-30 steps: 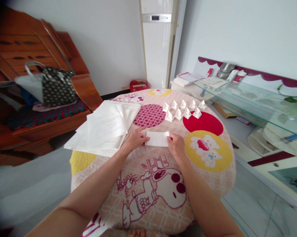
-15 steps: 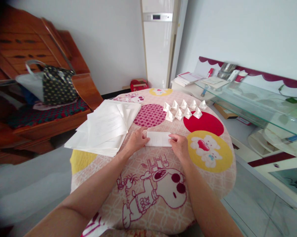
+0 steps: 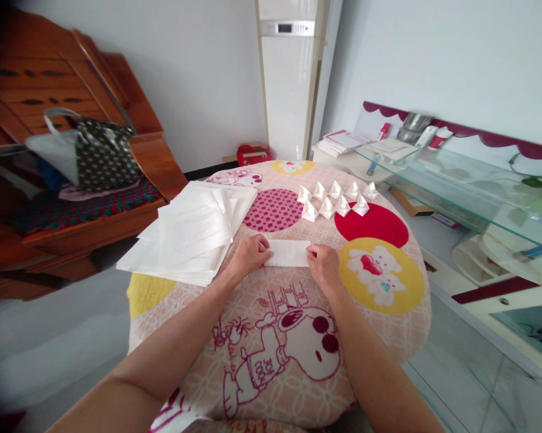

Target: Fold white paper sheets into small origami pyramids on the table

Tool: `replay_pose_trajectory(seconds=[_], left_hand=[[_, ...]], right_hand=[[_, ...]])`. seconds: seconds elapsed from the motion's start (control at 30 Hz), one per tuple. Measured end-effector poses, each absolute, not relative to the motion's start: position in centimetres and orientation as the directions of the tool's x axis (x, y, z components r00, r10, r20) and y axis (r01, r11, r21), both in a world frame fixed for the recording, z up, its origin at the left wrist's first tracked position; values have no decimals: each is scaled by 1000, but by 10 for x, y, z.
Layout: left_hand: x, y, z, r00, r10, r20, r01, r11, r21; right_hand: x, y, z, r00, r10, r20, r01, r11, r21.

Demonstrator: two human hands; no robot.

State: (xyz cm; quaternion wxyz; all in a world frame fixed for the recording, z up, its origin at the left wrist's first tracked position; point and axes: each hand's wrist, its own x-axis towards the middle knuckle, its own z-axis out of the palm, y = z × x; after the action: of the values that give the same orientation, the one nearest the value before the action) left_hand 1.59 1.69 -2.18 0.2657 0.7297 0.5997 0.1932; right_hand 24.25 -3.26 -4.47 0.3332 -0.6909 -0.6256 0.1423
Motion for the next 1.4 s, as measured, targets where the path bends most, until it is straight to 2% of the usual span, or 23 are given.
replay_pose_trajectory(seconds=[0.47, 1.4], left_hand=[[14, 21, -32, 133, 990, -51, 753, -68, 654], [16, 20, -27, 148, 987, -56, 749, -75, 658]], right_hand=[[242, -32, -45, 187, 963, 194, 762, -18, -647], [240, -32, -44, 204, 960, 193, 770, -35, -637]])
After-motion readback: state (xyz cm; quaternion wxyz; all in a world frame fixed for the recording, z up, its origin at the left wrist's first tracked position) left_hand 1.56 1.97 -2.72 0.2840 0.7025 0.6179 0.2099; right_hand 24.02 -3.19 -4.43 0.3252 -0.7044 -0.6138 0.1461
